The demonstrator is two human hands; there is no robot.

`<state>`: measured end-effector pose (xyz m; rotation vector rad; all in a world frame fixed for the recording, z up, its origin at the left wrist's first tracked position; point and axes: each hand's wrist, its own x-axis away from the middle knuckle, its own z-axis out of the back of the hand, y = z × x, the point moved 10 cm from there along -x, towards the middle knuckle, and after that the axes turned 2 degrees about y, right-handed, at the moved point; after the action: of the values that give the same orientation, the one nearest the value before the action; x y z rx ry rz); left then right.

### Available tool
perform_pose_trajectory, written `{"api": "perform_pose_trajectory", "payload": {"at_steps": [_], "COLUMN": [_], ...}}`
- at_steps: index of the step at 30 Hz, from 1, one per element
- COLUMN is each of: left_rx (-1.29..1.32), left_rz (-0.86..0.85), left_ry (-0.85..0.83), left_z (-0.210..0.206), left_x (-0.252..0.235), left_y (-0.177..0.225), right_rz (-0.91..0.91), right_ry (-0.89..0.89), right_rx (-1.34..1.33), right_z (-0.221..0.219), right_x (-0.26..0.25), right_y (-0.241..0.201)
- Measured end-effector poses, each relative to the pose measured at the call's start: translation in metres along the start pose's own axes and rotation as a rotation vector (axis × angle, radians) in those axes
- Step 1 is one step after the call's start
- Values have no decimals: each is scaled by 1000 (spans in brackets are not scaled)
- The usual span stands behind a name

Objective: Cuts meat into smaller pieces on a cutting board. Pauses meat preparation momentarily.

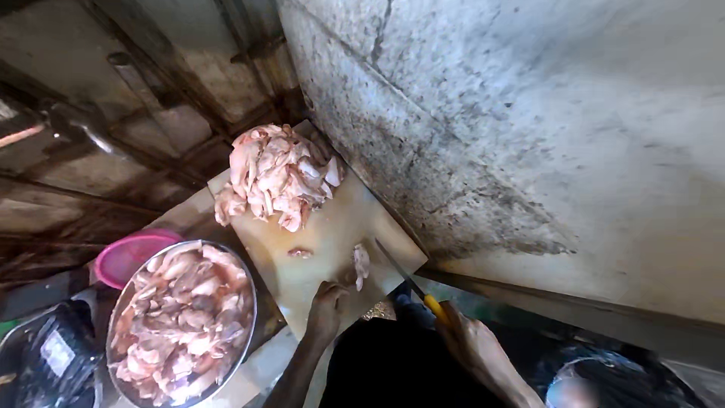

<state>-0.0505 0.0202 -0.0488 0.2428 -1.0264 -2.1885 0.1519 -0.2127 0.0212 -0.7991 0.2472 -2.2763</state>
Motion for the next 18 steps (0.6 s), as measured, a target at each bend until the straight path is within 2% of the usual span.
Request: {"api": "perform_pose_trajectory", "payload": {"at_steps": [5,8,12,18], "left_rx": [-24,-20,-124,-202], "left_rz": [100,133,229,241], "left_ry": [159,155,75,88], "left_z": [5,2,-8,-13], "left_x": [7,-6,-24,-34], "left_y": [6,18,16,20], "right_rz": [137,127,106,57], "right_ry": [-164,-230,-164,-48], "right_rx": [50,32,10,-158], "right_z": [-17,-34,-36,-24], "right_x": [-11,-19,-20,5], "right_y": [-28,-14,21,28]}}
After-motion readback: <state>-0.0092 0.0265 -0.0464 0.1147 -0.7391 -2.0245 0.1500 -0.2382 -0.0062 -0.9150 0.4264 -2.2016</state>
